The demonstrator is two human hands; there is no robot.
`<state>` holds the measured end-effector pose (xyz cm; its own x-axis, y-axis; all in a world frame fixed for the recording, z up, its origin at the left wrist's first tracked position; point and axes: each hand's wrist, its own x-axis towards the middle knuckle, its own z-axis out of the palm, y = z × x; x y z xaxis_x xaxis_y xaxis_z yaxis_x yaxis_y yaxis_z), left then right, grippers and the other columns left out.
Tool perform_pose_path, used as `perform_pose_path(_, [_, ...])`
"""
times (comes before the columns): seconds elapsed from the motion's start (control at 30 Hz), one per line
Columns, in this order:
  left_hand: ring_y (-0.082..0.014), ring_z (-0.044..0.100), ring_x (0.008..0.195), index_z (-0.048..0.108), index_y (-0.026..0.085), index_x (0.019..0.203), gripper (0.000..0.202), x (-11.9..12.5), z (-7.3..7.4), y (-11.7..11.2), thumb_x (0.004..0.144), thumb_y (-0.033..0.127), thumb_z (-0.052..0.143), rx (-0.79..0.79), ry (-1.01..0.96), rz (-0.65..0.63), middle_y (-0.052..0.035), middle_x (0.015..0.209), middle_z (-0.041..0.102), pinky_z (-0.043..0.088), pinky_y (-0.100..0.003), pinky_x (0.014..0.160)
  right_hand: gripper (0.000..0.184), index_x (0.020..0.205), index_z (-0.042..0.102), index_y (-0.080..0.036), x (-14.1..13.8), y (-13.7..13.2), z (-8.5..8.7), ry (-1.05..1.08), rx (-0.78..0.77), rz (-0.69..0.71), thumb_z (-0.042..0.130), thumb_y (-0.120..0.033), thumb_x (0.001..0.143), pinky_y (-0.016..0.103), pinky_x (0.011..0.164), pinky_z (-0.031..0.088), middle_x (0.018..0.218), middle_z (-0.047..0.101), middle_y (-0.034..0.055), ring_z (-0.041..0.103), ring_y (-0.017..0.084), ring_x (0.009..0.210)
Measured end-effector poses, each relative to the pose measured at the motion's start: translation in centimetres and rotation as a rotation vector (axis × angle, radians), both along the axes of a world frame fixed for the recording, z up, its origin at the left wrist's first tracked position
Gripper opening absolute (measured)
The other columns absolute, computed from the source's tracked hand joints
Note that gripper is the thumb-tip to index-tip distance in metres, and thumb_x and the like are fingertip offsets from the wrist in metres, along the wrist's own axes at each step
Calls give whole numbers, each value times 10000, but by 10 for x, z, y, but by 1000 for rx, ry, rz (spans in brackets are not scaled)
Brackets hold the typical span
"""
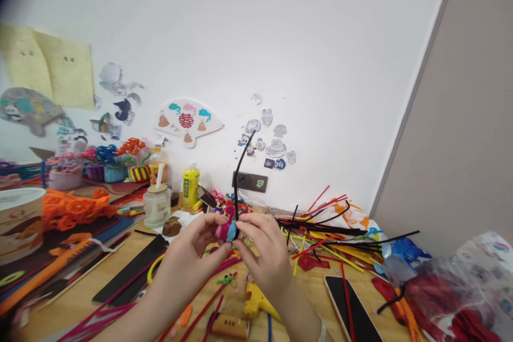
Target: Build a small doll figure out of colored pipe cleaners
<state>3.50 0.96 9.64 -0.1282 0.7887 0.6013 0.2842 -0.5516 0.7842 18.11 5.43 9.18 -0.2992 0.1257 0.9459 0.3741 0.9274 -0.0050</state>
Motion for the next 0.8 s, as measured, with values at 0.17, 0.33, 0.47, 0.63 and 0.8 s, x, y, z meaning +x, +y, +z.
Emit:
perform_pose_path(0.17, [-170, 597, 772, 532, 201, 868, 211, 0, 2, -2, 679, 107, 531, 45, 46, 35, -23, 828, 600, 490, -317, 728, 200, 1034, 568, -210, -1, -2, -2, 33, 25, -36, 557, -174, 838, 368, 772, 506, 964, 639, 79, 593, 199, 903])
perform_pose_path(0.33, [-165, 597, 749, 533, 201, 880, 217, 0, 3, -5, 683, 111, 529, 62, 82, 57, -19, 813, 599, 492, -307, 711, 195, 1030, 574, -216, 0, -4, -2, 21, 13, -31, 547, -172, 842, 371, 778, 496, 979, 634, 76, 588, 204, 922])
perform_pose_path(0.47, [-159, 596, 755, 537, 205, 879, 214, 1, 3, -5, 689, 108, 527, 79, 94, 54, -19, 817, 601, 491, -297, 718, 188, 1028, 573, -228, 0, -4, -1, 5, -9, -44, 532, -178, 852, 378, 780, 492, 976, 627, 73, 584, 206, 921])
perform_pose_path(0.63, [-160, 599, 769, 534, 203, 890, 221, 0, 2, -4, 698, 96, 519, 88, 101, 64, -25, 836, 605, 492, -302, 730, 178, 1026, 550, -215, -1, -3, -3, 21, -43, -22, 533, -192, 851, 378, 805, 490, 993, 628, 79, 579, 207, 955])
perform_pose_path(0.8, [-169, 600, 760, 539, 196, 896, 227, -1, 2, -4, 691, 99, 526, 80, 118, 85, -32, 828, 610, 496, -317, 725, 135, 971, 572, -214, -1, -2, -4, 38, -17, -53, 554, -201, 838, 366, 778, 502, 959, 651, 75, 608, 206, 912])
